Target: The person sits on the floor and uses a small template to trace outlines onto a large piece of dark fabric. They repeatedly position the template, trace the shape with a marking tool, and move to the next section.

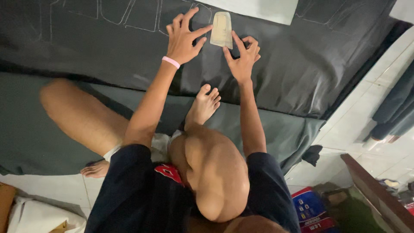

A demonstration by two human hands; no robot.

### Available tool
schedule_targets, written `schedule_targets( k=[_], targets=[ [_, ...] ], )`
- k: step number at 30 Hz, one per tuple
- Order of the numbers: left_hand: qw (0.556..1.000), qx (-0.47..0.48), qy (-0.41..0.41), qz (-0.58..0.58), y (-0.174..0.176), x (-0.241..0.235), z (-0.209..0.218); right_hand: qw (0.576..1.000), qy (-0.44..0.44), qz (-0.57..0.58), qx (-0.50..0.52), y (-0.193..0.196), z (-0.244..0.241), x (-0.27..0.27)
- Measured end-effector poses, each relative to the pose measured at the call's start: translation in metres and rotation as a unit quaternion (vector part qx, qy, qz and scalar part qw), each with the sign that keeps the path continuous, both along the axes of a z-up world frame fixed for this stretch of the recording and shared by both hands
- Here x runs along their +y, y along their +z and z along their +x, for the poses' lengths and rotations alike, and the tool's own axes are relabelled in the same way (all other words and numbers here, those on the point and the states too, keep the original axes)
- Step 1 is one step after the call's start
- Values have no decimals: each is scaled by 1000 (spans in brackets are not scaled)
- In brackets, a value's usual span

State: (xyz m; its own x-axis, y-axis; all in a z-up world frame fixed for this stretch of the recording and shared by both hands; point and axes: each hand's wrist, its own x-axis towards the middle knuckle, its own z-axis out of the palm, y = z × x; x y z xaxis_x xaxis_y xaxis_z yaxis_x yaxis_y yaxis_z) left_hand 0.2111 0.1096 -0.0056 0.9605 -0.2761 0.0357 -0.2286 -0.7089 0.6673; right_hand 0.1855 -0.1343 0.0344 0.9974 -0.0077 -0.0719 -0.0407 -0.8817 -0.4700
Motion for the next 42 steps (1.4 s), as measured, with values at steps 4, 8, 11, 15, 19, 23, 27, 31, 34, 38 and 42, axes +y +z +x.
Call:
schedule_targets(
  k=[4, 8, 11, 15, 19, 23, 27, 31, 34, 38, 42],
  targets=[
    [1000, -2, 4, 9, -5, 0, -1, 1000, 8, -13, -2, -6, 2, -3],
    [1000, -2, 5, 5, -5, 2, -9, 999, 20, -24, -7, -10, -4, -5],
    [1000, -16, 6, 12, -4, 1, -4, 1000, 2, -20, 6, -12, 1, -5],
    [1000, -4, 8, 15, -7, 0, -7, 1000, 15, -23, 3, -13, -3, -7],
    [999, -26, 6, 24, -12, 0, -9, 999, 33, -24, -10, -16, -3, -11],
    [998, -43, 7, 37, -15, -1, -7, 999, 28, -25, -3, -19, -2, -12],
    [999, -19, 22, 23, -18, -5, -8, 999, 35, -19, -9, -21, -5, -13],
    [998, -36, 47, 17, -20, -8, -7, 999, 41, -23, -2, -20, -4, -14],
    [996, -58, 56, 29, -19, -12, -6, 999, 45, -11, 0, -18, -3, -15],
    [996, -57, 61, 22, -14, -11, -4, 999, 47, -10, 6, -21, -4, -16],
    [998, -18, 58, -1, -1, -8, 1, 999, 51, -12, 11, -31, -9, -25]
  ],
)
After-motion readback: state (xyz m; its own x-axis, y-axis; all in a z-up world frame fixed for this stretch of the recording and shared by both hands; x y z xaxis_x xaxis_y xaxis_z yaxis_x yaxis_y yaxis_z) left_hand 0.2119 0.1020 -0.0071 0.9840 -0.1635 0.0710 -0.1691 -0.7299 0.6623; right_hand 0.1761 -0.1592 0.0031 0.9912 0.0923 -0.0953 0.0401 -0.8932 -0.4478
